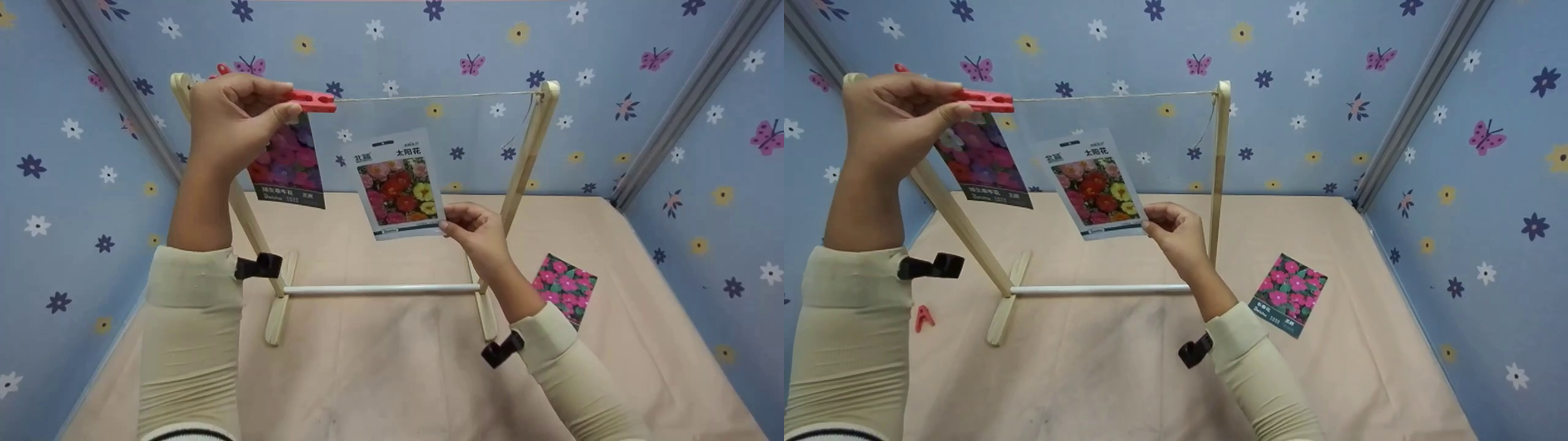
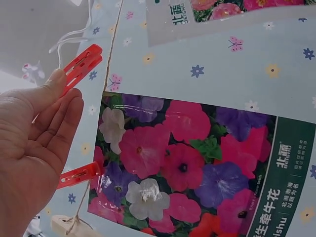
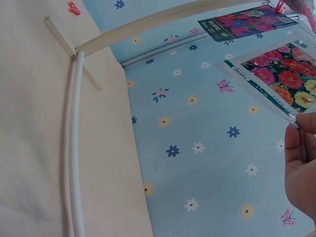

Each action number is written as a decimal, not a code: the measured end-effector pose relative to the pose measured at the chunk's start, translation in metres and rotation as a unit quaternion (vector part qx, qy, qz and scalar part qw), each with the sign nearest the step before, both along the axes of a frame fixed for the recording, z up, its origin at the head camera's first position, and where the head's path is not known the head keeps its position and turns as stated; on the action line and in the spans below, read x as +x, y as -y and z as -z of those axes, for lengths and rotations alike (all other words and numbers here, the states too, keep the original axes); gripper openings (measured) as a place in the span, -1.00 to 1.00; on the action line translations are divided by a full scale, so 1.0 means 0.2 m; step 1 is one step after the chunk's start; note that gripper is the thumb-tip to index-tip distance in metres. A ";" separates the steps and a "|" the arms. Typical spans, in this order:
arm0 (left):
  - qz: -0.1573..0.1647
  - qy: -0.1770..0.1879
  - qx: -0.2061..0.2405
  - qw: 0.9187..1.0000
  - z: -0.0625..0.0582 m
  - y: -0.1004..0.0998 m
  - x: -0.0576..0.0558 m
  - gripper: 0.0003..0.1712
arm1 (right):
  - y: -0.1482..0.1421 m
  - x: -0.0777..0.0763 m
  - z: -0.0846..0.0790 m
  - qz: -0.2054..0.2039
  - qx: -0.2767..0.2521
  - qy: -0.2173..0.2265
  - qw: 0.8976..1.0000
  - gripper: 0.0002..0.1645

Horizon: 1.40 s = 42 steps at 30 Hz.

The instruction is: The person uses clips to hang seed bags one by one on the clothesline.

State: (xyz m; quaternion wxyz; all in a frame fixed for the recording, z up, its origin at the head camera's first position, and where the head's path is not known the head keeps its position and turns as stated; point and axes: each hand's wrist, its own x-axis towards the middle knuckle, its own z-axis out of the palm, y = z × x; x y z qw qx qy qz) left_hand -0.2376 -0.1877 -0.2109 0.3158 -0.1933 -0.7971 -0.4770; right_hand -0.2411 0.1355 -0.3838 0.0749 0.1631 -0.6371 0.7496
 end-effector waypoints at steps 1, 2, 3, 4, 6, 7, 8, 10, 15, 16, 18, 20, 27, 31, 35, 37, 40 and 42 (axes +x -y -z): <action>0.000 -0.001 -0.002 1.000 -0.01 0.00 0.00 -0.75 | 0.01 0.00 0.00 -0.001 0.002 0.000 1.000 -0.79; -0.001 -0.005 -0.009 1.000 -0.01 -0.01 -0.01 -0.74 | 0.02 -0.01 -0.01 -0.001 0.003 -0.001 1.000 -0.80; -0.004 -0.007 -0.014 1.000 -0.01 -0.01 -0.01 -0.74 | 0.03 -0.01 -0.02 -0.001 0.004 0.000 1.000 -0.80; -0.006 -0.005 -0.017 1.000 -0.02 -0.01 -0.02 -0.74 | 0.04 -0.01 -0.02 0.001 0.005 0.001 1.000 -0.80; -0.018 -0.001 -0.027 0.999 -0.03 -0.02 -0.03 -0.73 | 0.06 -0.02 -0.03 0.003 0.007 0.002 1.000 -0.80; -0.023 0.001 -0.031 0.999 -0.03 -0.02 -0.03 -0.72 | 0.07 -0.02 -0.03 0.004 0.010 0.002 1.000 -0.79; -0.028 0.007 -0.034 0.999 -0.04 -0.02 -0.04 -0.72 | 0.08 -0.03 -0.03 0.003 0.011 0.003 1.000 -0.79; -0.032 0.018 -0.034 0.999 -0.04 -0.03 -0.05 -0.71 | 0.10 -0.04 -0.03 0.003 0.013 0.007 1.000 -0.79; -0.028 0.036 -0.033 0.998 -0.04 -0.02 -0.07 -0.71 | 0.13 -0.07 -0.01 0.012 0.005 0.017 1.000 -0.79; -0.026 0.040 -0.033 0.998 -0.04 -0.02 -0.07 -0.71 | 0.14 -0.08 0.00 0.017 0.002 0.017 1.000 -0.80; -0.022 0.049 -0.031 0.998 -0.04 -0.02 -0.07 -0.71 | 0.15 -0.09 0.00 0.024 -0.002 0.015 1.000 -0.80; -0.020 0.054 -0.031 0.998 -0.04 -0.03 -0.07 -0.71 | 0.16 -0.10 0.00 0.031 -0.004 0.015 0.999 -0.80; -0.013 0.045 -0.048 0.998 -0.05 -0.06 -0.07 -0.72 | 0.18 -0.12 -0.03 0.041 -0.012 0.014 0.999 -0.77; -0.016 0.050 -0.059 0.997 -0.06 -0.07 -0.06 -0.71 | 0.20 -0.12 -0.06 0.040 -0.025 0.002 0.999 -0.76; -0.021 0.058 -0.064 0.996 -0.06 -0.08 -0.05 -0.70 | 0.21 -0.13 -0.08 0.042 -0.028 -0.004 0.999 -0.76; -0.022 0.059 -0.068 0.996 -0.07 -0.08 -0.05 -0.70 | 0.21 -0.13 -0.08 0.042 -0.027 -0.006 0.999 -0.77; -0.024 0.061 -0.070 0.995 -0.07 -0.08 -0.06 -0.70 | 0.21 -0.13 -0.08 0.041 -0.028 -0.008 0.999 -0.78; -0.025 0.061 -0.072 0.995 -0.07 -0.07 -0.06 -0.71 | 0.22 -0.13 -0.08 0.038 -0.032 -0.007 0.999 -0.78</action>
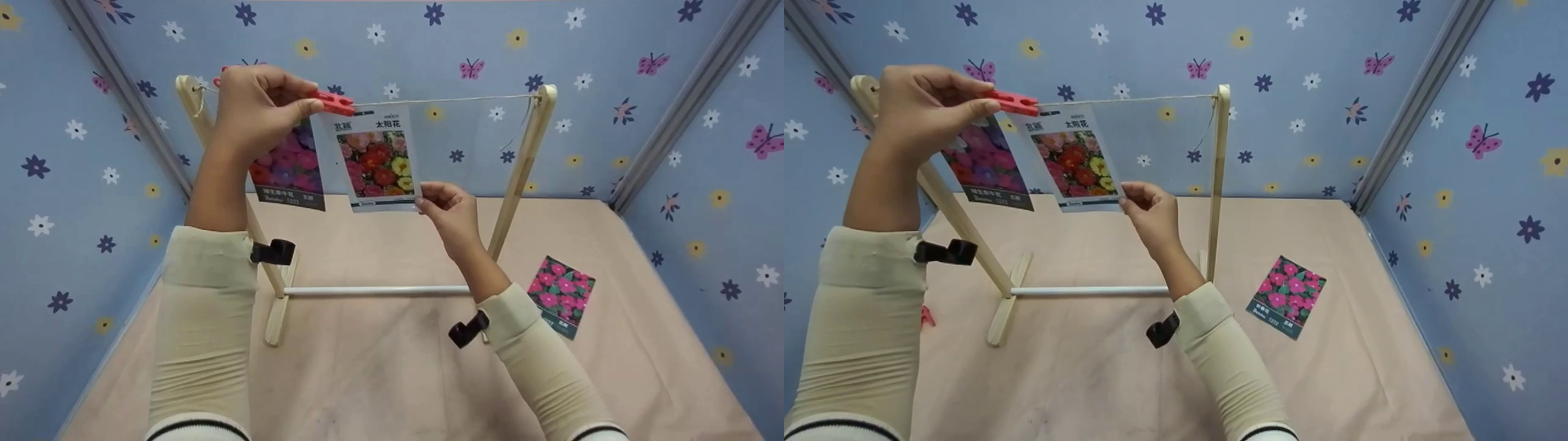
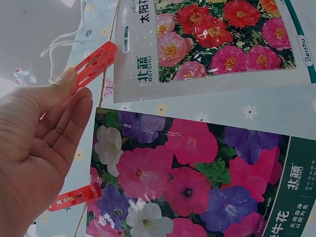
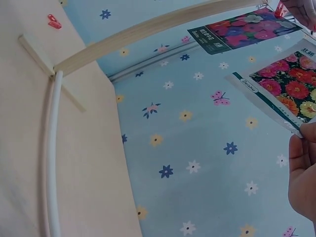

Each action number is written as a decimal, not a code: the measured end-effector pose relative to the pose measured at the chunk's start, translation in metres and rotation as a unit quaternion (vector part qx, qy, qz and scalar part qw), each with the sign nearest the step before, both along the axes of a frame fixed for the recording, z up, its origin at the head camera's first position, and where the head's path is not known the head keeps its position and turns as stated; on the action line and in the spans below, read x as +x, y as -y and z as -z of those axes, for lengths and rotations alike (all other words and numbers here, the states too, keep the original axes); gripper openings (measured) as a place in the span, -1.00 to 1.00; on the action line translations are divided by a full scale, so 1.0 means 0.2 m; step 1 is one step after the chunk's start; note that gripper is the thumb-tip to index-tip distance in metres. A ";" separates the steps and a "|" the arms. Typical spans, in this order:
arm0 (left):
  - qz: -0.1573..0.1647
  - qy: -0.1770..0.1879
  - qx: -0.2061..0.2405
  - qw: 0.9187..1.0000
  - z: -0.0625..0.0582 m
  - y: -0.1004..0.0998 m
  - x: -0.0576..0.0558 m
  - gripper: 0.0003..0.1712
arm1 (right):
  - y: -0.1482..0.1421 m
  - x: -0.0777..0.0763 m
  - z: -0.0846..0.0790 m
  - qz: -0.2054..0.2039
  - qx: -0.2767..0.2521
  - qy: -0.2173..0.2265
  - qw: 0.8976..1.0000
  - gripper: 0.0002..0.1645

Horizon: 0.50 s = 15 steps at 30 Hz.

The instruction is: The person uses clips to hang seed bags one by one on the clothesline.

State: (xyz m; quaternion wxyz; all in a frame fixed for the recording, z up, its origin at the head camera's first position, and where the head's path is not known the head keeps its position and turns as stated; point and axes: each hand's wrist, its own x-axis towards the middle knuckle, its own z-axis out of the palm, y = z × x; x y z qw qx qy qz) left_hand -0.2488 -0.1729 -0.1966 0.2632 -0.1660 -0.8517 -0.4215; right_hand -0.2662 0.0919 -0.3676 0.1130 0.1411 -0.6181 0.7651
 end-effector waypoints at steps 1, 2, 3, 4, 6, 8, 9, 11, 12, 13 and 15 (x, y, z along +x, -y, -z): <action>0.000 0.001 0.000 1.000 0.00 0.00 0.00 -0.71 | 0.00 0.00 0.00 0.000 -0.002 0.001 1.000 -0.78; -0.001 0.003 0.000 1.000 0.00 0.00 0.00 -0.71 | 0.00 0.00 0.00 0.000 -0.003 0.002 1.000 -0.78; -0.002 0.004 -0.001 1.000 0.00 0.00 0.00 -0.71 | 0.00 0.01 0.01 0.000 -0.005 0.003 1.000 -0.78; -0.003 0.006 -0.002 1.000 0.00 0.00 0.00 -0.71 | 0.00 0.01 0.01 0.001 -0.006 0.005 1.000 -0.79; -0.005 0.012 -0.003 1.000 0.00 0.00 0.00 -0.70 | 0.00 0.01 0.01 0.002 -0.006 0.008 1.000 -0.79; -0.006 0.018 -0.005 1.000 0.00 0.00 0.00 -0.69 | 0.00 0.01 0.02 0.003 -0.006 0.009 1.000 -0.80; -0.005 0.019 -0.007 1.000 0.00 0.00 0.00 -0.69 | 0.00 0.02 0.02 0.003 -0.007 0.010 1.000 -0.80; -0.003 0.021 -0.010 1.000 0.00 0.00 0.00 -0.70 | 0.01 0.02 0.02 0.003 -0.008 0.011 1.000 -0.80; 0.000 0.020 -0.012 1.000 0.00 0.00 0.00 -0.70 | 0.01 0.02 0.02 0.003 -0.009 0.012 1.000 -0.80; 0.002 0.019 -0.014 1.000 0.00 0.00 0.00 -0.70 | 0.01 0.03 0.02 0.002 -0.010 0.012 1.000 -0.80; 0.005 0.016 -0.017 1.000 0.00 0.00 0.00 -0.71 | 0.02 0.03 0.01 0.000 -0.009 0.011 1.000 -0.80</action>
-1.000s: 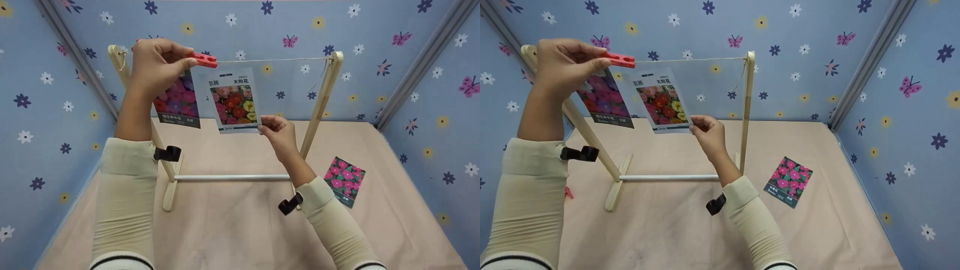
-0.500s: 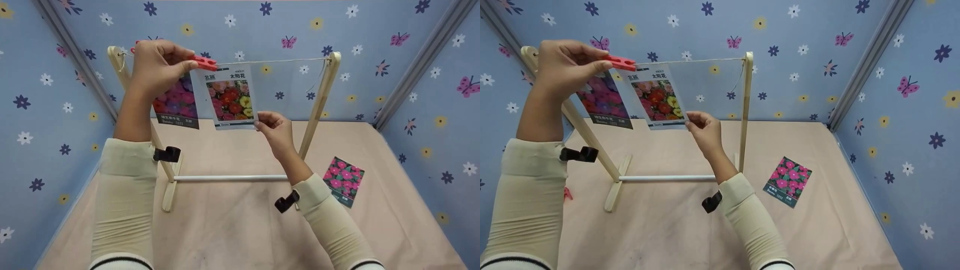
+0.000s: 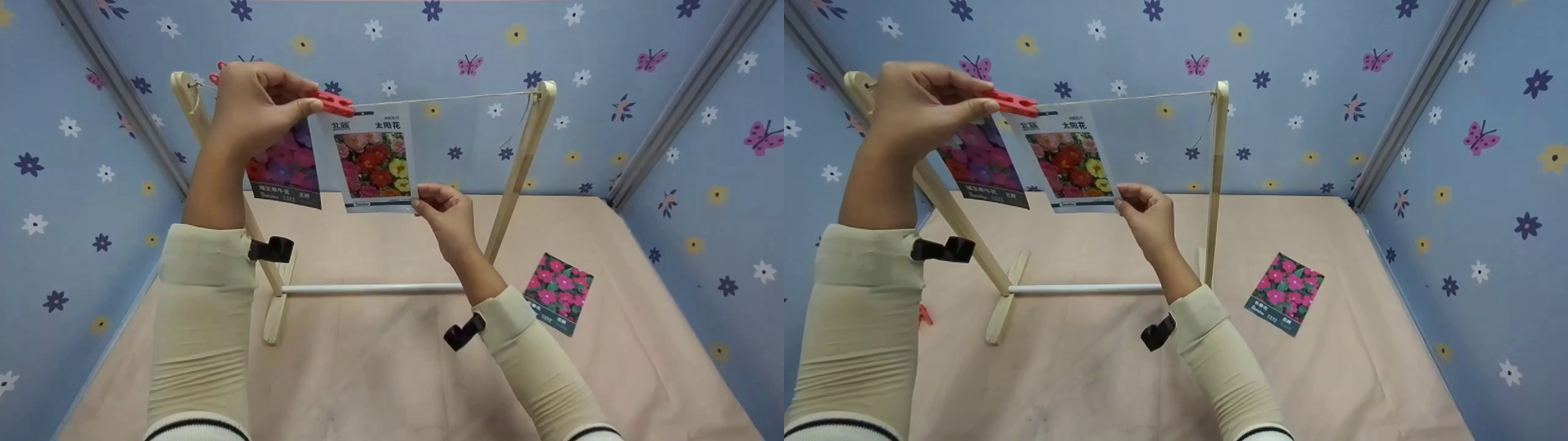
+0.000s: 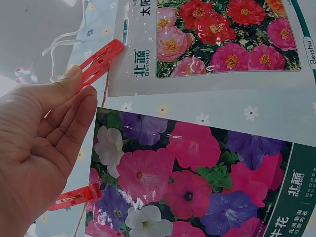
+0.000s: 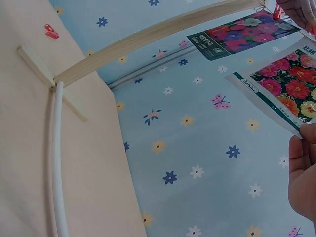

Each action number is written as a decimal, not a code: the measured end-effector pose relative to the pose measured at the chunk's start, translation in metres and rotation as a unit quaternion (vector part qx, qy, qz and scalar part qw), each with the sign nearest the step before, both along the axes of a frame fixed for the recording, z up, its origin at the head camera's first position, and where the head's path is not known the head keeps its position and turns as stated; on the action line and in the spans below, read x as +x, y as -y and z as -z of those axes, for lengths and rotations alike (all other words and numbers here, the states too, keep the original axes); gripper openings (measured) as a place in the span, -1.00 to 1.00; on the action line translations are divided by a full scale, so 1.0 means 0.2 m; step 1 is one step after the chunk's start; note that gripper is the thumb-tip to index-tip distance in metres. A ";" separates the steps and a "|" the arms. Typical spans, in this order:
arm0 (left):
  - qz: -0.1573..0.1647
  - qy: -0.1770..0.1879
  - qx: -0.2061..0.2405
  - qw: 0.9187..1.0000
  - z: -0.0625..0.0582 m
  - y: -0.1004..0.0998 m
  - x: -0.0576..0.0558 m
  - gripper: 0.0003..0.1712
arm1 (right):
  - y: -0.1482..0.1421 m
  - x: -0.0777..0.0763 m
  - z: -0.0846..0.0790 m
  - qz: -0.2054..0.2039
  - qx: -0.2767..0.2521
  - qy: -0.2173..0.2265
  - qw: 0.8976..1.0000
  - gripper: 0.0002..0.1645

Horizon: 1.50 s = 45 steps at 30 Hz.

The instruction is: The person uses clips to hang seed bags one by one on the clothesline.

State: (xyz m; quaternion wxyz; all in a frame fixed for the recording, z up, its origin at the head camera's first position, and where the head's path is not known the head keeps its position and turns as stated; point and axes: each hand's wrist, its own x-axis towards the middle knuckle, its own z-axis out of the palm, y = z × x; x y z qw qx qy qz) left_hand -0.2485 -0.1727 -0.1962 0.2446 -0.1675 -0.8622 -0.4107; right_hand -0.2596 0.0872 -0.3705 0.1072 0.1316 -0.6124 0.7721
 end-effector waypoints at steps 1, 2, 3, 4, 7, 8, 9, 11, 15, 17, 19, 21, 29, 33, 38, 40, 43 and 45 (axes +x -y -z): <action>0.002 -0.002 -0.001 1.000 0.00 0.00 0.00 -0.71 | 0.00 0.00 0.00 -0.002 0.001 0.000 1.000 -0.80; 0.004 -0.005 -0.002 1.000 0.00 0.00 0.00 -0.72 | 0.01 0.00 0.00 -0.004 0.001 0.000 1.000 -0.80; 0.004 -0.007 -0.003 1.000 0.00 0.00 0.00 -0.72 | 0.01 0.00 -0.01 -0.005 0.002 0.000 1.000 -0.79; 0.004 -0.008 -0.004 1.000 0.00 0.00 0.00 -0.72 | 0.02 0.01 -0.01 -0.007 0.003 0.000 1.000 -0.79; 0.004 -0.007 -0.003 1.000 0.00 0.00 0.00 -0.72 | 0.02 0.01 -0.01 -0.009 0.003 0.003 1.000 -0.79; 0.004 -0.005 -0.002 1.000 0.00 0.00 0.00 -0.72 | 0.02 0.01 -0.01 -0.009 0.003 0.005 1.000 -0.79; 0.003 -0.003 -0.001 1.000 0.00 0.00 0.01 -0.72 | 0.02 0.01 -0.01 -0.009 0.004 0.006 1.000 -0.79; 0.003 0.006 0.000 1.000 0.00 -0.01 0.01 -0.71 | 0.02 0.01 -0.01 -0.009 0.005 0.010 1.000 -0.79; 0.008 0.020 0.001 1.000 0.00 -0.01 0.01 -0.68 | 0.01 0.01 0.00 -0.011 0.008 0.016 1.000 -0.79; 0.015 0.024 0.002 1.000 0.00 0.00 0.01 -0.65 | 0.01 0.01 0.00 -0.013 0.009 0.017 1.000 -0.78; 0.022 0.023 0.005 0.999 0.00 0.00 0.01 -0.63 | 0.01 0.01 0.00 -0.017 0.011 0.015 1.000 -0.77; 0.029 0.021 0.008 0.999 0.00 0.00 0.01 -0.62 | 0.01 0.01 0.01 -0.023 0.013 0.013 1.000 -0.76; 0.041 0.018 0.024 0.999 0.01 0.01 0.01 -0.59 | 0.00 0.00 0.03 -0.034 0.023 0.022 0.999 -0.70; 0.039 0.017 0.026 0.999 0.02 0.01 0.00 -0.57 | -0.01 0.00 0.04 -0.035 0.026 0.019 0.999 -0.66; 0.042 0.016 0.027 0.999 0.02 0.01 0.00 -0.57 | -0.02 0.00 0.05 -0.039 0.032 0.006 0.999 -0.66; 0.038 0.016 0.024 0.999 0.03 0.00 0.01 -0.57 | -0.03 0.00 0.05 -0.042 0.034 0.002 0.999 -0.66; 0.033 0.019 0.024 0.999 0.03 0.00 0.01 -0.55 | -0.04 0.01 0.05 -0.044 0.035 0.004 0.998 -0.65; 0.030 0.020 0.027 0.999 0.04 0.01 0.01 -0.53 | -0.05 0.01 0.05 -0.042 0.037 0.005 0.998 -0.64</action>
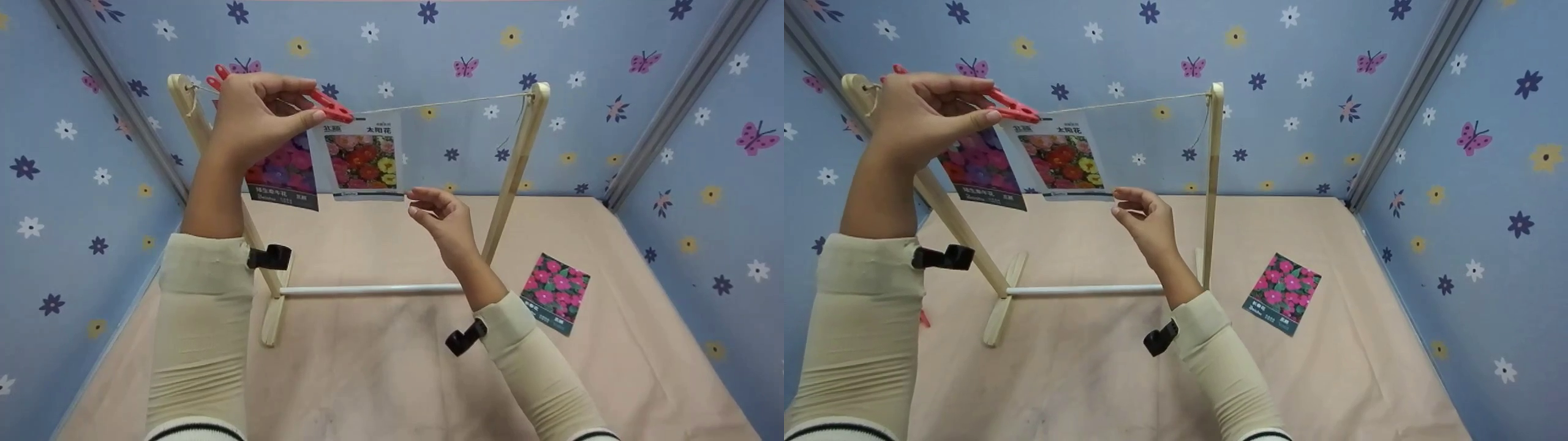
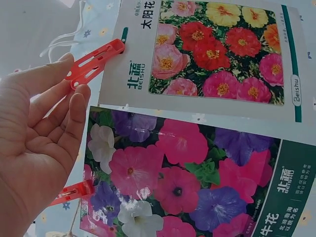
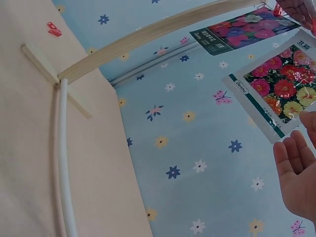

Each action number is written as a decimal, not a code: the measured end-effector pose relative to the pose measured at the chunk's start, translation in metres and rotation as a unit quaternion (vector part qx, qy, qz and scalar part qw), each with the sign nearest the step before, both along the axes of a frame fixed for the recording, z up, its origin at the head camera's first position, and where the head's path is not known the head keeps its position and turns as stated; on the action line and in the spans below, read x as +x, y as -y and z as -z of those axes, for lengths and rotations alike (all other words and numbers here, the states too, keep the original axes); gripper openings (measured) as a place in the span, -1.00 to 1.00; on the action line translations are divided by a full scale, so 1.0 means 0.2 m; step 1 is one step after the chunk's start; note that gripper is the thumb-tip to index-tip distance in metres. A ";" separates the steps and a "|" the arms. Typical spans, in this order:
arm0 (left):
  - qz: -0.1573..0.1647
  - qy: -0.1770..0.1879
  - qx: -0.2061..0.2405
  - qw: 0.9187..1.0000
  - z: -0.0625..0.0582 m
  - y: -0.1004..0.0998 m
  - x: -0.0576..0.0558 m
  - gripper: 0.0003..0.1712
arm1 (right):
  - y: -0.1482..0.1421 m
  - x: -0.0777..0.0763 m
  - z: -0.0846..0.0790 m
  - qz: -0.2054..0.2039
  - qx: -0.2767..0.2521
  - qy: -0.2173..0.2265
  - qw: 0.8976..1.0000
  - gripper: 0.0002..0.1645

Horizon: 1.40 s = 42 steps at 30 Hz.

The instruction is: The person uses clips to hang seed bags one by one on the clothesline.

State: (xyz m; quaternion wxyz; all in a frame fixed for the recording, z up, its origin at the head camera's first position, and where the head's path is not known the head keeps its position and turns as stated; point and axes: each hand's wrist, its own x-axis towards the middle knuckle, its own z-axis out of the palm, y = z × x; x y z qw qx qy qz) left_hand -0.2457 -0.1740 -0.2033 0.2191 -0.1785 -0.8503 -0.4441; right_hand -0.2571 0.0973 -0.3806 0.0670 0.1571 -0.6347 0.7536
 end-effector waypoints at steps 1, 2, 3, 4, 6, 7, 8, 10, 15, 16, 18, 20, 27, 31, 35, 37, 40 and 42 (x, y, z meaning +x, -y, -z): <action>-0.001 0.000 0.003 1.000 0.00 0.00 0.00 -0.53 | -0.01 0.00 0.00 0.002 0.000 0.001 1.000 -0.64; 0.000 -0.003 0.007 1.000 0.01 0.01 0.00 -0.53 | -0.01 0.01 0.00 0.004 -0.001 0.001 1.000 -0.63; 0.003 -0.006 0.013 1.000 0.02 0.01 0.00 -0.53 | -0.02 0.01 0.00 0.006 -0.004 0.001 1.000 -0.63; 0.006 -0.009 0.019 1.000 0.02 0.01 0.00 -0.53 | -0.03 0.02 0.00 0.007 -0.008 0.001 1.000 -0.63; 0.018 -0.018 0.034 0.999 0.04 0.02 0.00 -0.53 | -0.05 0.02 0.01 0.006 -0.016 -0.004 1.000 -0.63; 0.023 -0.022 0.042 0.999 0.04 0.02 0.00 -0.54 | -0.05 0.02 0.01 0.004 -0.021 -0.007 1.000 -0.64; 0.030 -0.027 0.049 0.998 0.05 0.02 0.00 -0.54 | -0.06 0.03 0.01 0.001 -0.027 -0.010 1.000 -0.64; 0.036 -0.040 0.060 0.997 0.06 0.02 0.01 -0.55 | -0.08 0.03 0.02 -0.003 -0.036 -0.013 0.999 -0.66; 0.043 -0.108 0.082 0.990 0.11 0.03 0.02 -0.62 | -0.11 0.04 0.04 -0.012 -0.056 -0.008 0.998 -0.69; 0.047 -0.120 0.092 0.987 0.11 0.03 0.02 -0.65 | -0.12 0.05 0.05 -0.013 -0.059 -0.008 0.998 -0.68; 0.060 -0.144 0.108 0.982 0.14 0.04 0.03 -0.67 | -0.13 0.06 0.05 -0.015 -0.065 -0.007 0.998 -0.68; 0.066 -0.152 0.126 0.978 0.16 0.04 0.04 -0.70 | -0.14 0.06 0.06 -0.015 -0.066 -0.009 0.998 -0.69; 0.094 -0.153 0.133 0.975 0.25 0.06 0.08 -0.69 | -0.19 0.11 0.08 -0.008 -0.063 -0.023 0.998 -0.72; 0.097 -0.149 0.127 0.976 0.31 0.08 0.11 -0.69 | -0.20 0.12 0.09 -0.010 -0.066 -0.024 0.997 -0.72; 0.097 -0.137 0.114 0.979 0.37 0.09 0.13 -0.69 | -0.22 0.14 0.11 -0.013 -0.061 -0.030 0.998 -0.73; 0.097 -0.126 0.111 0.981 0.40 0.10 0.15 -0.69 | -0.23 0.15 0.11 -0.016 -0.053 -0.035 0.998 -0.71; 0.100 -0.109 0.111 0.983 0.45 0.10 0.16 -0.68 | -0.24 0.17 0.11 -0.024 -0.035 -0.044 0.998 -0.67; 0.102 -0.096 0.116 0.983 0.48 0.11 0.17 -0.66 | -0.26 0.19 0.11 -0.029 -0.017 -0.052 0.998 -0.64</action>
